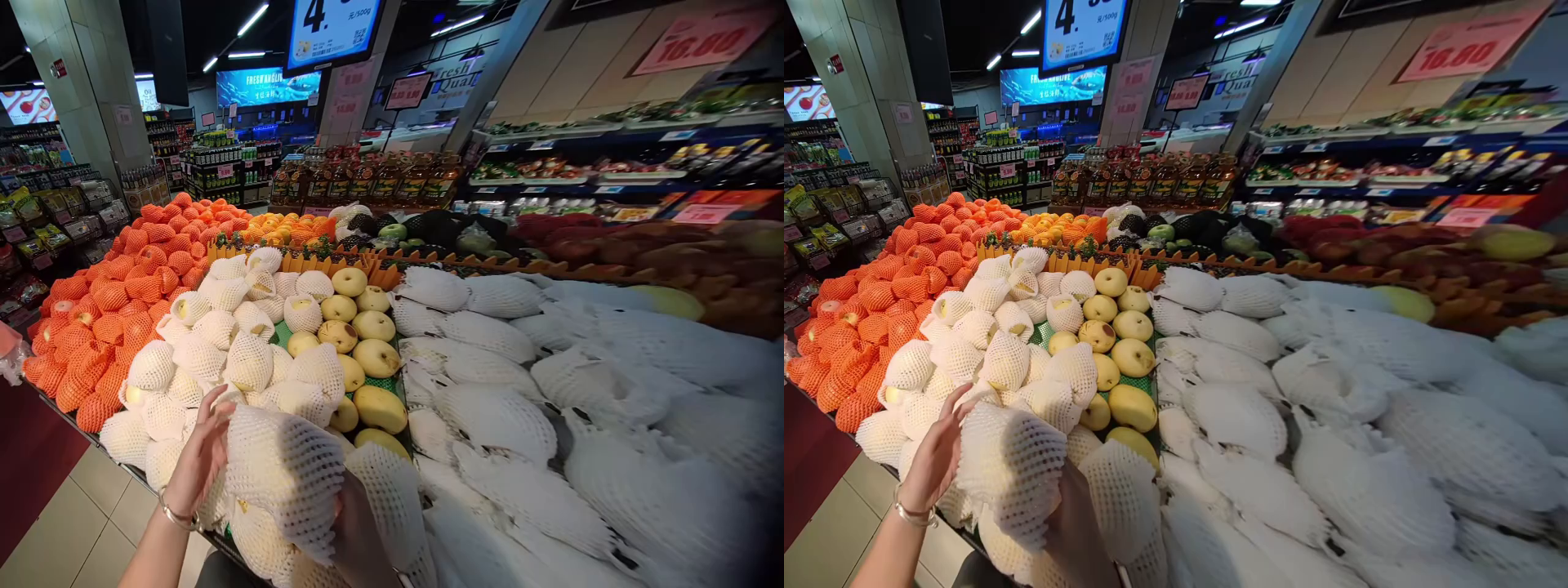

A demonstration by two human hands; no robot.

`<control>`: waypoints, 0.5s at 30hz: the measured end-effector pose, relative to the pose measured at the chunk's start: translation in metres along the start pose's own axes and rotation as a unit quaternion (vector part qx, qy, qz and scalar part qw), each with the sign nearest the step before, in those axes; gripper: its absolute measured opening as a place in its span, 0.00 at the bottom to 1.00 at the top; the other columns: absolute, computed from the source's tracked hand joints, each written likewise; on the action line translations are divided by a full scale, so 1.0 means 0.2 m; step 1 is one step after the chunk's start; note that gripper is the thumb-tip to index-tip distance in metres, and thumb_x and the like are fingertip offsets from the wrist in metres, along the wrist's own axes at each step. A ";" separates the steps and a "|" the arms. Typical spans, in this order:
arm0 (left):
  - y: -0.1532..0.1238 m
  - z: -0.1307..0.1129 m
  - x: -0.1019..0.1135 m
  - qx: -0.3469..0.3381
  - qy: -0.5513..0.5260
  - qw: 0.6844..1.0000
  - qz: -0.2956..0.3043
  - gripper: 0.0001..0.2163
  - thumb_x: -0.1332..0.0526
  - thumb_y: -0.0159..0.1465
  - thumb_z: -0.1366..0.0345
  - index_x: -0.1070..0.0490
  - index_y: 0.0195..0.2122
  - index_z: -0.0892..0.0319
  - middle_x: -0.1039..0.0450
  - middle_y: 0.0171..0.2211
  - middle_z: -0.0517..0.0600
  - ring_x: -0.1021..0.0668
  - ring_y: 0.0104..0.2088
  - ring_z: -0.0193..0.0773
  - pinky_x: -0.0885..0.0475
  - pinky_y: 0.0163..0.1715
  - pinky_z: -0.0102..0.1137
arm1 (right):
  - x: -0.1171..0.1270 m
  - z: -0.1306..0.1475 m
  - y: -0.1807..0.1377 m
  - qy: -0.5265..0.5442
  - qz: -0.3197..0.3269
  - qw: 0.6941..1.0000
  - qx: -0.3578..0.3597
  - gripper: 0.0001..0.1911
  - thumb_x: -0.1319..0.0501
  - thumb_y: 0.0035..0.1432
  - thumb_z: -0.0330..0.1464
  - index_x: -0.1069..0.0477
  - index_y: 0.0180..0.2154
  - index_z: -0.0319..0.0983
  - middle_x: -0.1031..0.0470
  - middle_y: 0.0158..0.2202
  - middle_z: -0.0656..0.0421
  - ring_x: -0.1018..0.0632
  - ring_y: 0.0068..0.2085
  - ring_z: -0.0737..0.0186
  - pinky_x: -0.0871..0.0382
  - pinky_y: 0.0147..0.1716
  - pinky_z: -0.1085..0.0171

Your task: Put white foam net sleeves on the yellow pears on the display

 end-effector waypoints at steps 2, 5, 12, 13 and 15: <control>-0.04 0.04 -0.02 0.011 -0.030 0.998 0.050 0.36 0.35 0.57 0.44 0.42 0.64 0.48 0.34 0.60 0.55 0.31 0.59 0.52 0.39 0.61 0.43 | -0.02 0.05 0.01 0.005 0.014 0.999 0.034 0.24 0.30 0.43 0.38 0.24 0.46 0.43 0.21 0.38 0.52 0.20 0.43 0.44 0.22 0.41 0.52; -0.07 0.11 -0.03 0.009 0.002 0.997 0.070 0.47 0.27 0.49 0.47 0.47 0.67 0.52 0.40 0.64 0.58 0.36 0.63 0.57 0.47 0.65 0.45 | -0.01 0.13 0.03 -0.033 0.073 0.995 0.060 0.24 0.37 0.51 0.35 0.25 0.51 0.43 0.20 0.41 0.48 0.20 0.45 0.43 0.23 0.47 0.49; -0.03 0.12 0.06 -0.021 0.069 0.997 -0.039 0.52 0.27 0.45 0.45 0.49 0.67 0.59 0.39 0.63 0.62 0.40 0.65 0.61 0.49 0.66 0.48 | 0.37 0.26 0.01 -0.139 -0.032 0.983 0.113 0.21 0.48 0.66 0.36 0.35 0.59 0.57 0.23 0.53 0.62 0.21 0.51 0.55 0.22 0.46 0.57; -0.03 0.10 0.06 -0.044 0.112 0.992 -0.044 0.52 0.27 0.45 0.46 0.49 0.66 0.59 0.39 0.63 0.62 0.40 0.66 0.60 0.50 0.67 0.47 | 0.38 0.30 0.01 -0.180 -0.067 0.971 0.143 0.24 0.46 0.65 0.37 0.39 0.62 0.56 0.27 0.58 0.60 0.25 0.56 0.49 0.23 0.47 0.50; -0.03 0.06 0.04 -0.080 0.173 0.981 -0.031 0.52 0.26 0.44 0.48 0.50 0.66 0.60 0.40 0.64 0.62 0.41 0.66 0.59 0.49 0.67 0.46 | 0.27 0.37 0.02 -0.258 -0.047 0.935 0.238 0.42 0.35 0.55 0.44 0.49 0.67 0.50 0.40 0.66 0.51 0.38 0.64 0.33 0.29 0.49 0.34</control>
Point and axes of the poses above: each hand's wrist, its own y-axis towards the middle knuckle, its own x-axis out of the back of the hand, z = x × y, the point moved 7 cm from there along y, towards the middle knuckle
